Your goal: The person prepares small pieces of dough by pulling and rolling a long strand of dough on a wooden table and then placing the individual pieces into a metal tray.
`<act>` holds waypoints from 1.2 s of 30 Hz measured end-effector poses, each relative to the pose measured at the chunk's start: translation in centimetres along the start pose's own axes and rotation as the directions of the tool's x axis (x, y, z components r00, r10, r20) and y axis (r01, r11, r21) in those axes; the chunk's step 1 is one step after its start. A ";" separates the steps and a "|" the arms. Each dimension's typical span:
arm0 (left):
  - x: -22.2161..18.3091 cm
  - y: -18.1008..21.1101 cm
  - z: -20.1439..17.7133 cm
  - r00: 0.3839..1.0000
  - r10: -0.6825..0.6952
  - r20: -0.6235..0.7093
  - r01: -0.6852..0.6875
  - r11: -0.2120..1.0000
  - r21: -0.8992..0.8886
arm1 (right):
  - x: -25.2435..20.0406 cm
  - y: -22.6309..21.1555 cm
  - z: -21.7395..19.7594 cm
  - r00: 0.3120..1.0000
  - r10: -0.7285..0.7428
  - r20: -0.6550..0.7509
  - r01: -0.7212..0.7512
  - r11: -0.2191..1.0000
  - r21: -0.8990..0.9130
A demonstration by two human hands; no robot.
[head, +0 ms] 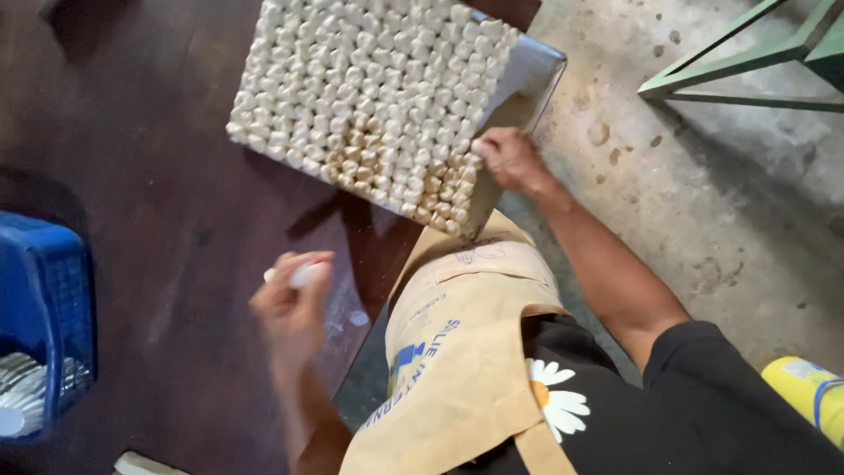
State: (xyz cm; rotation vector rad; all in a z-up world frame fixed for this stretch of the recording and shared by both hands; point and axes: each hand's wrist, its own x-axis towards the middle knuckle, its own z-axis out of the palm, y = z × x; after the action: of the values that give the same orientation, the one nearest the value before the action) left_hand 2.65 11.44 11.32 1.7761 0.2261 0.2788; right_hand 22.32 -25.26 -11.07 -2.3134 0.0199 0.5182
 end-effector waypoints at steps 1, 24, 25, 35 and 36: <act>0.0 -1.3 1.9 0.997 -0.041 0.066 0.036 0.997 0.073 | 0.2 -0.3 0.2 0.999 0.017 0.035 -0.015 0.999 -0.045; -3.2 -15.6 8.0 0.905 0.208 0.370 -0.227 0.974 0.008 | -15.3 -13.5 8.6 0.844 -0.532 -0.073 0.503 0.831 -0.236; -3.5 -14.9 8.0 0.888 0.265 0.376 -0.293 0.956 0.016 | -16.2 -13.9 9.5 0.928 -0.369 -0.040 0.350 0.905 -0.240; -3.6 -9.5 9.2 0.804 0.343 0.485 -0.470 0.867 0.166 | -19.8 -16.5 6.2 0.862 -0.392 -0.321 0.294 0.903 -0.313; -3.5 -9.9 9.3 0.804 0.343 0.486 -0.472 0.865 0.170 | -19.5 -16.1 6.2 0.861 -0.393 -0.323 0.296 0.904 -0.309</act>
State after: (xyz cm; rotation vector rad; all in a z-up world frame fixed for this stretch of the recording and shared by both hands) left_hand 2.20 3.98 -0.55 2.1150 -0.4850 0.1457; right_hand 4.83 -12.15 3.14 -2.5517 -0.2906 -0.1265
